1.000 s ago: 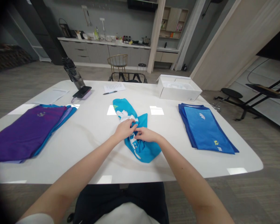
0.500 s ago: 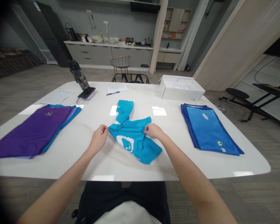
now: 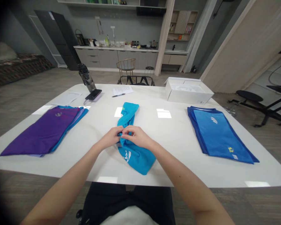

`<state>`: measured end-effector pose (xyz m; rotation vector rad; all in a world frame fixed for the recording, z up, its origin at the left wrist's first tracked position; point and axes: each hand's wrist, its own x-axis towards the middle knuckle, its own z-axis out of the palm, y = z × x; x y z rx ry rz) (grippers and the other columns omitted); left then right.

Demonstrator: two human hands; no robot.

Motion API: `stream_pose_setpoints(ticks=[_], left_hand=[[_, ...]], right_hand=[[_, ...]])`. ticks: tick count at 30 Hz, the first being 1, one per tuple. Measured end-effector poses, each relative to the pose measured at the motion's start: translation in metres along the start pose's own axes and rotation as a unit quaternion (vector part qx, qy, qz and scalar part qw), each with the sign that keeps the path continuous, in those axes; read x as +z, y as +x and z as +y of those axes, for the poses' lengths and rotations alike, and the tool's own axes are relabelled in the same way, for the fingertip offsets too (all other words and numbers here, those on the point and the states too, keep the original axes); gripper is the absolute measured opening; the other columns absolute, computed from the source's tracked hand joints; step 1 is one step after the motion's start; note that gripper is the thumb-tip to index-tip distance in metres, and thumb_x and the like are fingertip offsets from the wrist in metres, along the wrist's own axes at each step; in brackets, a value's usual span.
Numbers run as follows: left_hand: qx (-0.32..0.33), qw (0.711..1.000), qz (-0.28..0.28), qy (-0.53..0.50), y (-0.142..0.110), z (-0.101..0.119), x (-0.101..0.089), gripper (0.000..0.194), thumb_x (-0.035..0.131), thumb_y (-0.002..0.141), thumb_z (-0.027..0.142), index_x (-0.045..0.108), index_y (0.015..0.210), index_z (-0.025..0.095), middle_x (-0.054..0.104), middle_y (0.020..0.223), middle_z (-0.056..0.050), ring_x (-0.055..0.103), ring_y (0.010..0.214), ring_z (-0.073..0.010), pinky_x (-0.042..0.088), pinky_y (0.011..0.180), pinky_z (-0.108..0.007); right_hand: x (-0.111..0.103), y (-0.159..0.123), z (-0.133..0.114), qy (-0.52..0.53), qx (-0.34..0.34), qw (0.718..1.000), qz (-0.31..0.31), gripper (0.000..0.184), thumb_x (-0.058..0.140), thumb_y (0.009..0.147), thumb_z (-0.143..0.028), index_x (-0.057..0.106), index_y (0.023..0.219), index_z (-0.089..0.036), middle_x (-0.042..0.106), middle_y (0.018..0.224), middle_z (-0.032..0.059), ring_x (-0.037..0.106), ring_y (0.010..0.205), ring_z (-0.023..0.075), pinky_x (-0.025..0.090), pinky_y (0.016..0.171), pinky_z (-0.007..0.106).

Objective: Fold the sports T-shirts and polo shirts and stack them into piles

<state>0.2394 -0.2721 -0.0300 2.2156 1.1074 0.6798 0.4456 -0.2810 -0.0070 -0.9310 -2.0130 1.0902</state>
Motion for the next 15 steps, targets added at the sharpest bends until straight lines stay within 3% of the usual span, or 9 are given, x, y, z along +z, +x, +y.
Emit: stream_pose_setpoints(ticks=[3,6,8,9,11,13,15], left_hand=[[-0.048,0.996,0.065,-0.034,-0.018,-0.021,-0.023,0.015,0.049,0.075,0.020,0.063,0.078,0.021,0.064,0.088,-0.003,0.062,0.086,-0.0184,0.051,0.080,-0.029],[-0.170,0.976,0.134,0.022,-0.049,-0.053,-0.056,0.019,0.044,0.073,0.018,0.061,0.080,0.021,0.067,0.092,-0.004,0.064,0.092,-0.0201,0.052,0.086,-0.030],[-0.289,0.944,0.103,0.118,-0.072,-0.073,-0.080,0.022,0.044,0.071,0.014,0.062,0.081,0.021,0.070,0.092,-0.006,0.065,0.096,-0.0241,0.052,0.088,-0.034],[-0.355,0.916,0.060,0.176,-0.083,-0.080,-0.091,0.021,0.046,0.071,0.013,0.063,0.081,0.021,0.071,0.092,-0.008,0.066,0.097,-0.0279,0.052,0.088,-0.038],[-0.431,0.859,0.010,0.275,-0.096,-0.085,-0.106,0.025,0.049,0.073,0.012,0.067,0.088,0.021,0.072,0.098,-0.012,0.066,0.100,-0.0345,0.051,0.089,-0.046],[-0.417,0.836,0.043,0.354,-0.097,-0.077,-0.109,0.035,0.048,0.079,0.012,0.069,0.105,0.021,0.070,0.113,-0.015,0.064,0.107,-0.0379,0.048,0.092,-0.052],[-0.336,0.852,0.113,0.385,-0.084,-0.062,-0.099,0.041,0.043,0.086,0.014,0.065,0.120,0.022,0.066,0.125,-0.016,0.061,0.116,-0.0361,0.046,0.096,-0.051]], right_hand=[[-0.006,0.013,0.023,-0.072,0.030,0.994,0.072,0.022,0.058,0.099,-0.036,0.073,0.097,-0.021,0.071,0.101,0.0044,0.063,0.088,0.0173,0.047,0.079,0.028],[-0.009,0.034,0.064,-0.177,0.119,0.973,0.085,0.024,0.066,0.094,-0.029,0.072,0.115,-0.019,0.071,0.103,0.0060,0.064,0.092,0.0189,0.047,0.085,0.029],[-0.005,0.049,0.085,-0.214,0.160,0.961,0.075,0.037,0.072,0.090,-0.034,0.069,0.124,-0.017,0.070,0.103,0.0076,0.064,0.094,0.0209,0.047,0.083,0.029],[-0.001,0.056,0.091,-0.221,0.175,0.957,0.072,0.040,0.073,0.090,-0.038,0.068,0.124,-0.017,0.070,0.102,0.0078,0.064,0.092,0.0214,0.047,0.080,0.029],[0.010,0.069,0.096,-0.227,0.191,0.953,0.070,0.033,0.072,0.090,-0.043,0.072,0.114,-0.019,0.070,0.098,0.0069,0.064,0.087,0.0209,0.045,0.074,0.028],[0.021,0.079,0.095,-0.231,0.182,0.953,0.067,0.021,0.071,0.091,-0.040,0.074,0.097,-0.021,0.070,0.094,0.0053,0.063,0.084,0.0196,0.044,0.071,0.026],[0.027,0.083,0.093,-0.231,0.144,0.961,0.060,0.014,0.069,0.092,-0.033,0.071,0.087,-0.019,0.070,0.092,0.0044,0.063,0.085,0.0183,0.043,0.072,0.025]])
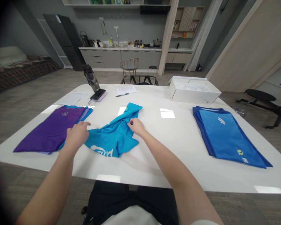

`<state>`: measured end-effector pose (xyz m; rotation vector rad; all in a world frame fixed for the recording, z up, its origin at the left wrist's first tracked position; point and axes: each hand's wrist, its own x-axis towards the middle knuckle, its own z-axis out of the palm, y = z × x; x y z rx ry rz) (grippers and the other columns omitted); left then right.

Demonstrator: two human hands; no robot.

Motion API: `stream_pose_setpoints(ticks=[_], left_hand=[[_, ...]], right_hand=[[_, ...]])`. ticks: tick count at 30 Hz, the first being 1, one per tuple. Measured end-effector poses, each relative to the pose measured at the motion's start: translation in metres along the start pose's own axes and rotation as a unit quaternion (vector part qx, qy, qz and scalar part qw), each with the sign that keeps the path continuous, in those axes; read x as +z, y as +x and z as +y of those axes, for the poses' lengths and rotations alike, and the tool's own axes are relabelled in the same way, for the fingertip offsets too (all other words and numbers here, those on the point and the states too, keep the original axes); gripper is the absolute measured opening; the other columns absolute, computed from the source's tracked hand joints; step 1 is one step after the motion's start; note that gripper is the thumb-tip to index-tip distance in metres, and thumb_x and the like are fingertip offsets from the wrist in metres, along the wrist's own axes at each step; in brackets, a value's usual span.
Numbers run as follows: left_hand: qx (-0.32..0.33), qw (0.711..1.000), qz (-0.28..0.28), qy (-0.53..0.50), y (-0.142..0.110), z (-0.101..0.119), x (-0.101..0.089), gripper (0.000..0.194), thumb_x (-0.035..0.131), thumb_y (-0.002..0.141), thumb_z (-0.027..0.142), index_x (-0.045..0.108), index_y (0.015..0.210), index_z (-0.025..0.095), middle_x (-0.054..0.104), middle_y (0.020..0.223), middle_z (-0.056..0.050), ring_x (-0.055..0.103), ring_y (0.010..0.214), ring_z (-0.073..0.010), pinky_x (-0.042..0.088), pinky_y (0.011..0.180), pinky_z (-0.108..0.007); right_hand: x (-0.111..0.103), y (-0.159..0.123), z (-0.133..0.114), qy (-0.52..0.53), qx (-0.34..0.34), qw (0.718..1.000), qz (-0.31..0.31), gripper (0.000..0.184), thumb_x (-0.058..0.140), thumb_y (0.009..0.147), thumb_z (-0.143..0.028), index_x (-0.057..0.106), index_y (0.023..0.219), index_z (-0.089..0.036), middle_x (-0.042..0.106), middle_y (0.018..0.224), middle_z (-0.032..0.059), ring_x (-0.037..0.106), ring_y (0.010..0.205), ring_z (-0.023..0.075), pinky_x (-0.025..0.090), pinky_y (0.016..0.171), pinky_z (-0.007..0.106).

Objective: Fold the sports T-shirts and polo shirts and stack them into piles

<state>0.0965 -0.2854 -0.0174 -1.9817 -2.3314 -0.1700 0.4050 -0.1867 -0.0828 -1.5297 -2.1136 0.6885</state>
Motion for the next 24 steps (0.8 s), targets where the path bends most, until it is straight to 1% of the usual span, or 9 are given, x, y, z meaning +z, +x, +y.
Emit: stream_pose_setpoints(ticks=[1,4,7,12,16,18,20,22,24], left_hand=[[0.035,0.999,0.019,-0.031,0.000,0.016,0.000,0.040,0.041,0.090,0.015,0.064,0.122,0.022,0.065,0.126,-0.015,0.061,0.117,-0.0332,0.046,0.097,-0.047],[0.167,0.974,-0.044,-0.147,0.008,0.070,0.011,0.032,0.045,0.098,0.032,0.063,0.124,0.024,0.066,0.124,-0.010,0.062,0.114,-0.0260,0.046,0.098,-0.038],[0.174,0.977,-0.034,-0.120,0.033,0.106,0.032,0.045,0.054,0.096,0.038,0.053,0.139,0.024,0.059,0.136,-0.014,0.056,0.123,-0.0312,0.043,0.101,-0.044],[0.083,0.979,-0.058,-0.178,0.087,0.113,0.056,0.030,0.049,0.098,0.039,0.069,0.108,0.019,0.071,0.113,-0.014,0.063,0.110,-0.0310,0.045,0.094,-0.041],[0.016,0.962,-0.023,-0.271,0.103,0.104,0.058,0.031,0.044,0.099,0.039,0.068,0.104,0.019,0.073,0.105,-0.012,0.066,0.102,-0.0269,0.047,0.086,-0.034],[0.020,0.963,-0.014,-0.268,0.097,0.106,0.054,0.030,0.044,0.099,0.039,0.067,0.106,0.020,0.072,0.107,-0.010,0.065,0.104,-0.0269,0.047,0.087,-0.034],[0.015,0.973,0.035,-0.225,0.086,0.113,0.049,0.031,0.043,0.099,0.036,0.064,0.114,0.020,0.069,0.114,-0.012,0.061,0.111,-0.0297,0.045,0.092,-0.038],[0.042,0.979,0.094,-0.178,0.072,0.124,0.044,0.034,0.046,0.097,0.033,0.061,0.124,0.020,0.063,0.124,-0.015,0.056,0.119,-0.0322,0.042,0.098,-0.043],[0.115,0.976,0.107,-0.153,0.060,0.135,0.041,0.039,0.052,0.095,0.035,0.059,0.131,0.022,0.060,0.129,-0.015,0.052,0.122,-0.0325,0.038,0.103,-0.045]], right_hand=[[0.000,0.000,-0.001,0.007,-0.022,1.000,-0.004,0.013,0.067,0.093,-0.030,0.069,0.085,-0.019,0.070,0.091,0.0039,0.063,0.084,0.0177,0.042,0.073,0.025],[-0.009,-0.004,0.004,0.038,-0.060,0.997,-0.026,0.011,0.064,0.094,-0.028,0.067,0.089,-0.018,0.070,0.088,0.0025,0.061,0.081,0.0163,0.042,0.073,0.025],[-0.034,-0.016,0.019,0.067,-0.058,0.996,-0.021,0.016,0.061,0.096,-0.033,0.065,0.093,-0.018,0.068,0.088,0.0019,0.059,0.076,0.0159,0.042,0.072,0.026],[-0.095,-0.048,0.059,0.040,-0.043,0.998,-0.005,0.017,0.058,0.094,-0.035,0.064,0.092,-0.019,0.068,0.089,0.0018,0.055,0.070,0.0153,0.040,0.069,0.026],[-0.130,-0.071,0.091,-0.027,-0.007,1.000,-0.006,0.013,0.058,0.091,-0.029,0.066,0.089,-0.020,0.067,0.086,0.0019,0.055,0.071,0.0159,0.040,0.069,0.027],[-0.133,-0.076,0.100,-0.028,0.008,1.000,-0.009,0.013,0.059,0.091,-0.030,0.067,0.089,-0.020,0.067,0.086,0.0016,0.056,0.072,0.0159,0.041,0.069,0.027],[-0.123,-0.076,0.100,-0.015,0.011,1.000,-0.015,0.014,0.064,0.090,-0.032,0.069,0.096,-0.021,0.068,0.091,0.0015,0.057,0.073,0.0158,0.043,0.071,0.027],[-0.102,-0.072,0.092,-0.014,-0.010,1.000,-0.017,0.031,0.072,0.087,-0.036,0.067,0.114,-0.022,0.068,0.105,0.0036,0.061,0.083,0.0175,0.046,0.078,0.029],[-0.077,-0.063,0.077,-0.031,-0.037,0.999,-0.003,0.054,0.078,0.084,-0.040,0.061,0.133,-0.023,0.063,0.121,0.0076,0.061,0.103,0.0218,0.047,0.089,0.031]])
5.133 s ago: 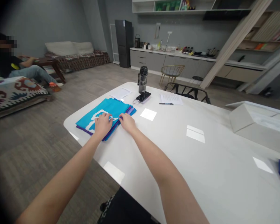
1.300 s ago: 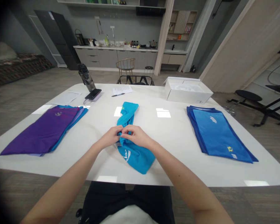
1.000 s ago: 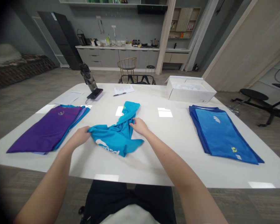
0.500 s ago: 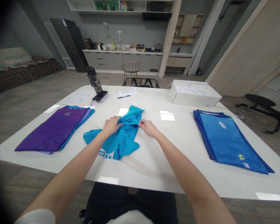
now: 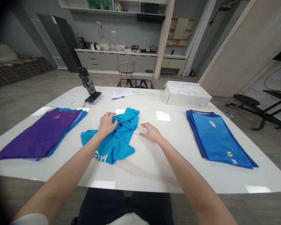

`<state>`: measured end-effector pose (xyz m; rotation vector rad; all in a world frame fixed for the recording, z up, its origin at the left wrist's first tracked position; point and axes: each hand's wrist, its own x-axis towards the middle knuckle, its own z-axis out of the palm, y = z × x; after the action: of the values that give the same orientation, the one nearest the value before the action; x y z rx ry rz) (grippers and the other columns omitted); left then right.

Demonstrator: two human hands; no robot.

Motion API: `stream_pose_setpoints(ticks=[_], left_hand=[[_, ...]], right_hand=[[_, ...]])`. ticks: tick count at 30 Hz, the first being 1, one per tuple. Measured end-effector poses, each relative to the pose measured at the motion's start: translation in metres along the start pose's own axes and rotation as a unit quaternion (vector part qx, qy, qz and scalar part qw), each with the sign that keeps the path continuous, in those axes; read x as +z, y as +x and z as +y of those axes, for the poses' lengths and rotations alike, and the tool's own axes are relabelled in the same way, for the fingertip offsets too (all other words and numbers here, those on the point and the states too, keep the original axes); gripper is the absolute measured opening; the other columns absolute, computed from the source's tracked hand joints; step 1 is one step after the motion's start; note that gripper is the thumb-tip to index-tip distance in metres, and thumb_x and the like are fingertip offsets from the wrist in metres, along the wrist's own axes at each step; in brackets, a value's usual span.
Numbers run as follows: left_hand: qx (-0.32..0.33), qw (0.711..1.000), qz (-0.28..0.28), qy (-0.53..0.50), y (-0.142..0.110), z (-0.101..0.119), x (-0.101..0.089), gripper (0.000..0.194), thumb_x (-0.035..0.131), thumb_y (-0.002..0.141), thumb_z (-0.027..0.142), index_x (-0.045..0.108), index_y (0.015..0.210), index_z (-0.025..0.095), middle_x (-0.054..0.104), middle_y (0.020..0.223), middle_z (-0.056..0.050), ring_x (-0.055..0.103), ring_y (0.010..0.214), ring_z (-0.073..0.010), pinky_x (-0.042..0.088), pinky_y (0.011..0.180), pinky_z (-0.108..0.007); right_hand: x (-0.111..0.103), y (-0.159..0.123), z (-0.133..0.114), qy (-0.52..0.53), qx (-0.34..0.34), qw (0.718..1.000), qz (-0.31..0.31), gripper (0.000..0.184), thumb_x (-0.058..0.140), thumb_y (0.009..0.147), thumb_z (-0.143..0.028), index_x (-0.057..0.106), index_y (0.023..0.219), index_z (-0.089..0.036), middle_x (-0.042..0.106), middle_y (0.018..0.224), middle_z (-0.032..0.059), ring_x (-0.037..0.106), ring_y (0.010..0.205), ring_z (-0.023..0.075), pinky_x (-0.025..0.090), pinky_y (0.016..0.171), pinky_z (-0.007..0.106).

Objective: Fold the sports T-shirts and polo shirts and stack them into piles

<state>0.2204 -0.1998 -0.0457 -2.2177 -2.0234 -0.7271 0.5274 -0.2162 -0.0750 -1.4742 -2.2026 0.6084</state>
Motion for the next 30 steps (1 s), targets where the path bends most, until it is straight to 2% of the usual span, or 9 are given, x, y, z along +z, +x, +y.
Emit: stream_pose_setpoints(ticks=[2,6,10,14,17,20,25,28,30], left_hand=[[0.075,0.996,-0.043,0.003,-0.005,0.009,0.003,0.045,0.058,0.093,0.040,0.058,0.134,0.024,0.059,0.129,-0.014,0.051,0.122,-0.0322,0.037,0.104,-0.045],[0.106,0.987,-0.116,0.024,0.001,0.008,0.012,0.041,0.064,0.090,0.039,0.063,0.127,0.023,0.061,0.125,-0.013,0.054,0.119,-0.0331,0.040,0.099,-0.045],[0.019,0.989,-0.105,-0.102,0.028,-0.008,0.009,0.023,0.051,0.098,0.036,0.066,0.107,0.022,0.068,0.104,-0.008,0.062,0.099,-0.0247,0.046,0.086,-0.036],[-0.096,0.971,0.000,-0.218,0.042,-0.007,-0.004,0.032,0.050,0.098,0.039,0.059,0.124,0.021,0.068,0.105,-0.007,0.064,0.090,-0.0204,0.049,0.079,-0.031],[-0.054,0.987,0.016,-0.147,0.037,0.003,-0.008,0.038,0.059,0.094,0.041,0.059,0.126,0.022,0.065,0.114,-0.010,0.062,0.106,-0.0251,0.048,0.091,-0.035],[-0.020,0.997,-0.035,-0.071,0.037,0.004,-0.002,0.028,0.061,0.092,0.041,0.067,0.112,0.023,0.066,0.116,-0.012,0.060,0.114,-0.0298,0.046,0.094,-0.039],[-0.172,0.968,-0.007,-0.184,0.069,-0.029,0.014,0.031,0.044,0.097,0.037,0.070,0.097,0.019,0.072,0.094,-0.009,0.066,0.095,-0.0271,0.048,0.082,-0.034],[-0.296,0.930,0.001,-0.218,0.084,-0.055,0.016,0.037,0.039,0.097,0.034,0.071,0.101,0.015,0.073,0.094,-0.012,0.066,0.092,-0.0280,0.049,0.078,-0.035],[-0.318,0.932,0.000,-0.173,0.082,-0.067,0.015,0.039,0.043,0.094,0.028,0.067,0.120,0.012,0.072,0.108,-0.016,0.066,0.100,-0.0299,0.050,0.082,-0.038]], right_hand=[[0.023,0.013,-0.017,-0.022,0.001,0.999,0.024,0.055,0.075,0.088,-0.041,0.058,0.138,-0.024,0.059,0.126,0.0101,0.058,0.114,0.0245,0.046,0.094,0.033],[0.041,0.045,-0.047,-0.004,-0.020,0.998,0.051,0.016,0.063,0.096,-0.028,0.070,0.110,-0.022,0.061,0.112,0.0082,0.059,0.106,0.0225,0.046,0.092,0.032],[0.022,0.078,-0.072,0.080,-0.082,0.982,0.149,0.016,0.054,0.099,-0.028,0.066,0.106,-0.020,0.063,0.103,0.0064,0.058,0.096,0.0206,0.045,0.090,0.031],[-0.005,0.111,-0.087,0.122,-0.065,0.970,0.199,0.019,0.048,0.097,-0.026,0.063,0.106,-0.020,0.063,0.090,0.0025,0.057,0.084,0.0191,0.043,0.081,0.029],[-0.015,0.132,-0.084,0.150,-0.014,0.968,0.202,0.021,0.047,0.095,-0.026,0.062,0.108,-0.020,0.056,0.070,-0.0022,0.051,0.065,0.0165,0.039,0.066,0.026],[-0.019,0.144,-0.076,0.179,0.011,0.963,0.201,0.019,0.048,0.094,-0.029,0.062,0.103,-0.020,0.051,0.061,-0.0041,0.045,0.056,0.0150,0.035,0.057,0.026],[-0.017,0.141,-0.062,0.172,-0.023,0.959,0.223,0.030,0.061,0.089,-0.035,0.063,0.115,-0.021,0.068,0.085,-0.0005,0.054,0.068,0.0153,0.045,0.070,0.028],[-0.009,0.133,-0.050,0.121,-0.011,0.982,0.143,0.032,0.062,0.087,-0.027,0.066,0.118,-0.020,0.072,0.106,0.0040,0.060,0.079,0.0165,0.049,0.082,0.031],[0.001,0.127,-0.041,0.073,0.001,0.995,0.071,0.036,0.062,0.084,-0.018,0.069,0.119,-0.020,0.071,0.117,0.0053,0.063,0.094,0.0194,0.049,0.090,0.032]])
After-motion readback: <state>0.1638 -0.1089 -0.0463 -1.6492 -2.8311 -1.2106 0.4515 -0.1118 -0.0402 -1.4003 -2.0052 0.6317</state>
